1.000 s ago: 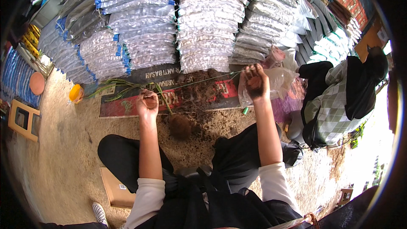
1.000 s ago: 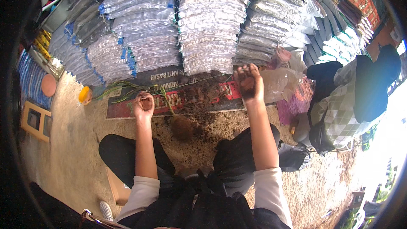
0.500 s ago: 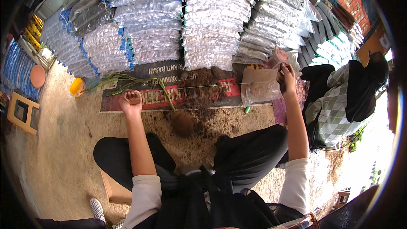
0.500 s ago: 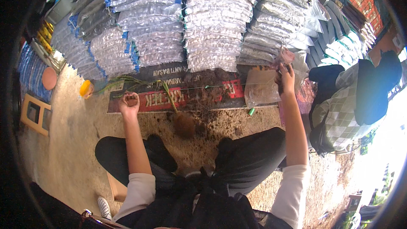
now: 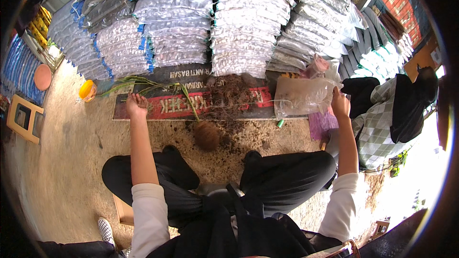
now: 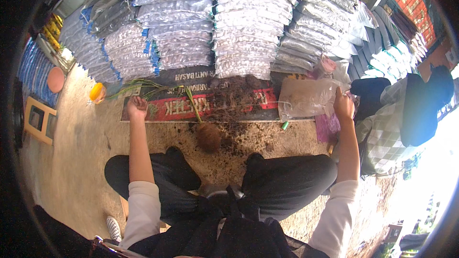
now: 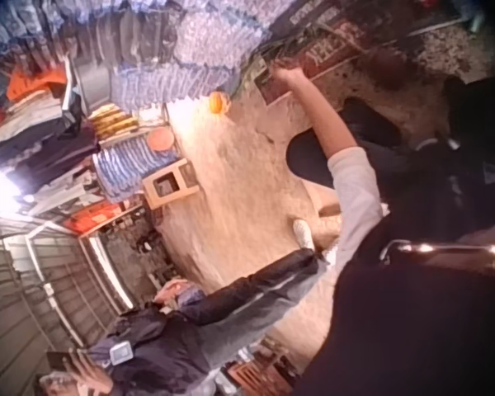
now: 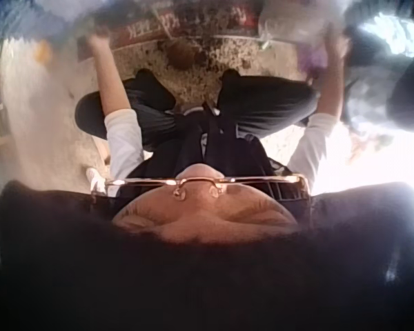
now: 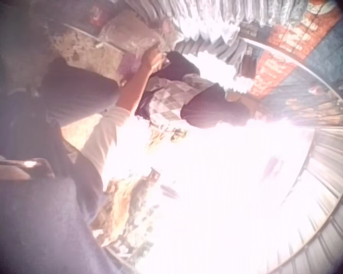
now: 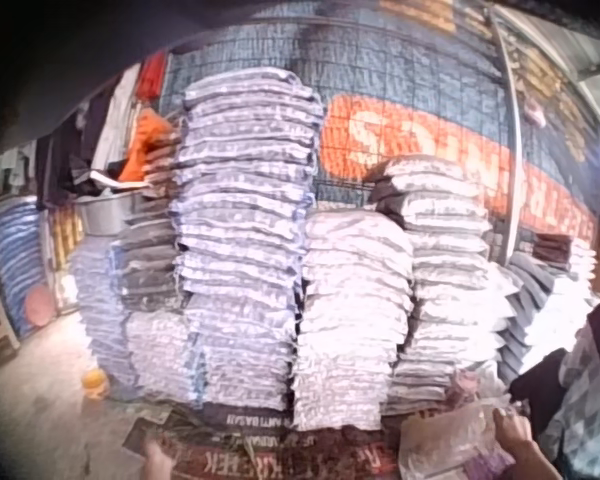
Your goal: The person sits on the floor and wraps a plant's root ball with fibrous material, then secures it with string. The person repeatedly adjusts the wrapping and ties the string to hold the material in place.
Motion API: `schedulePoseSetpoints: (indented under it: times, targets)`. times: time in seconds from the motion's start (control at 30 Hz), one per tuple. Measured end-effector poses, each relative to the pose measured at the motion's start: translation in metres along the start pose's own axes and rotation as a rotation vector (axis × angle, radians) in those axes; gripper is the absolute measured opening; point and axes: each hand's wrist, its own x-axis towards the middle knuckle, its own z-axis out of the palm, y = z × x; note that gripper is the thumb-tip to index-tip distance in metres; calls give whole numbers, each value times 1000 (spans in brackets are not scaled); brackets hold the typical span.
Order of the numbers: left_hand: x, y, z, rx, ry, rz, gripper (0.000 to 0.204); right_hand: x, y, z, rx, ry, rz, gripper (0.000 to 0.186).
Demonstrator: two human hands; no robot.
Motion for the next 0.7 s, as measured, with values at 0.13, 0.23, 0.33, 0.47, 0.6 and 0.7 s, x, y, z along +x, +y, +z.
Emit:
schedulePoseSetpoints:
  times: [0.13,0.23,0.33,0.47,0.6,0.7]
  targets:
    - [-16,-20,-4,288,-15,45,28,1,-26,-20,439,101,-9,18]
    - [-65,-66,7,622,-470,232,41,5,-78,-48,905,133,-1,14]
    - [-130,-110,31,1140,-1057,157,47,7,-131,-69,1308,148,-78,12]
    - [-192,-174,31,1234,-1532,247,64,-2,-183,-148,1810,-209,76,6]
    - [-217,-222,29,1260,-1624,338,93,-14,-191,-202,2362,-501,109,5]
    - [-223,-240,17,1261,-1759,347,54,-15,-182,-210,2484,-462,224,4]
